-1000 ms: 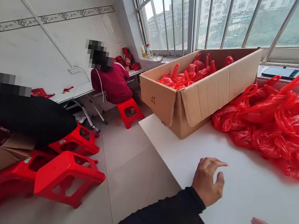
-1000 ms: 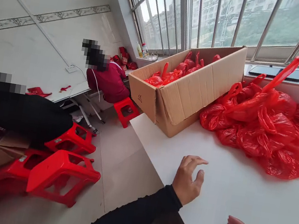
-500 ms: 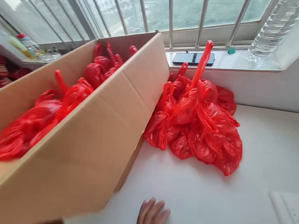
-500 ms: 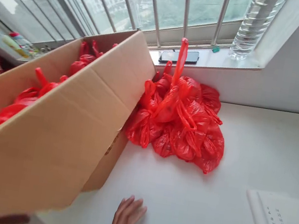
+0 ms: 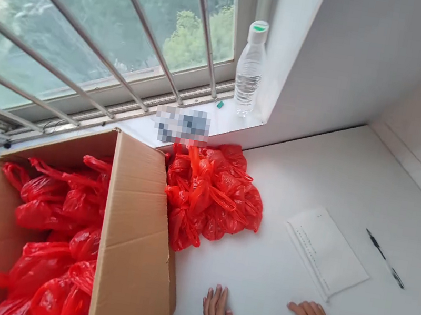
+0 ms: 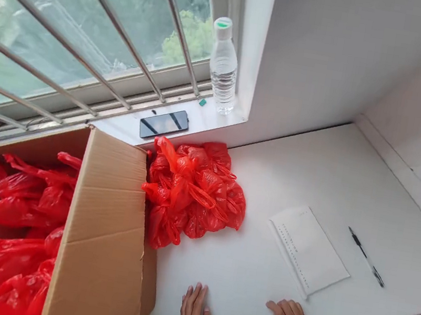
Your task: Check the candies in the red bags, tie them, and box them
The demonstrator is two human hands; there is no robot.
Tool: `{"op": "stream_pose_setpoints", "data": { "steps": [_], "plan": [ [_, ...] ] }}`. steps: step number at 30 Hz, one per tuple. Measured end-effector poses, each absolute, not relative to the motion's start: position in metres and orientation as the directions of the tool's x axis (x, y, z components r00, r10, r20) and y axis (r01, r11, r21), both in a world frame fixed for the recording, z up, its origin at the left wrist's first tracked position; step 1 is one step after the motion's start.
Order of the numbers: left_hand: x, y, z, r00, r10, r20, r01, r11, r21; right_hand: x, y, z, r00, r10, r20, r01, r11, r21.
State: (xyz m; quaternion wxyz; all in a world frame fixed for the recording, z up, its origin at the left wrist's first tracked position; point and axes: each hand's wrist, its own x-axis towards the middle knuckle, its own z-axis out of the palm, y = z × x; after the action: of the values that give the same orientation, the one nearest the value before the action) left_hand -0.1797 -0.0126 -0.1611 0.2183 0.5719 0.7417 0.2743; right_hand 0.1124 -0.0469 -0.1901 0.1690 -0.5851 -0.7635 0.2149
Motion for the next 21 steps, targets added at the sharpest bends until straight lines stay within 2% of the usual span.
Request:
{"op": "stream_pose_setpoints", "data": {
  "steps": [5, 8, 11, 14, 18, 21],
  "plan": [
    [-0.234, -0.010, -0.164, -0.089, 0.993, -0.081, 0.650, 0.119, 0.751, 0.075, -0.048, -0.181, 0.124, 0.986, -0.111, 0.856, -0.163, -0.490],
    [-0.280, -0.010, -0.172, 0.049, 0.984, -0.173, 0.615, 0.107, 0.781, 0.047, -0.074, -0.180, 0.423, 0.887, -0.187, 0.772, -0.460, -0.439],
    [-0.319, -0.010, -0.171, 0.232, 0.922, -0.310, 0.630, 0.100, 0.770, 0.004, -0.150, -0.173, 0.660, 0.686, -0.305, 0.569, -0.722, -0.393],
    [-0.338, -0.004, -0.154, 0.402, 0.788, -0.467, 0.698, 0.067, 0.713, -0.070, -0.255, -0.152, 0.796, 0.397, -0.457, 0.256, -0.905, -0.339],
    [-0.343, 0.006, -0.118, 0.528, 0.564, -0.635, 0.799, -0.075, 0.597, -0.186, -0.371, -0.109, 0.763, 0.020, -0.647, -0.172, -0.957, -0.232],
    [-0.347, -0.005, -0.099, 0.562, 0.417, -0.715, 0.826, -0.235, 0.512, -0.249, -0.431, -0.091, 0.654, -0.156, -0.741, -0.398, -0.903, -0.162]
  ]
}}
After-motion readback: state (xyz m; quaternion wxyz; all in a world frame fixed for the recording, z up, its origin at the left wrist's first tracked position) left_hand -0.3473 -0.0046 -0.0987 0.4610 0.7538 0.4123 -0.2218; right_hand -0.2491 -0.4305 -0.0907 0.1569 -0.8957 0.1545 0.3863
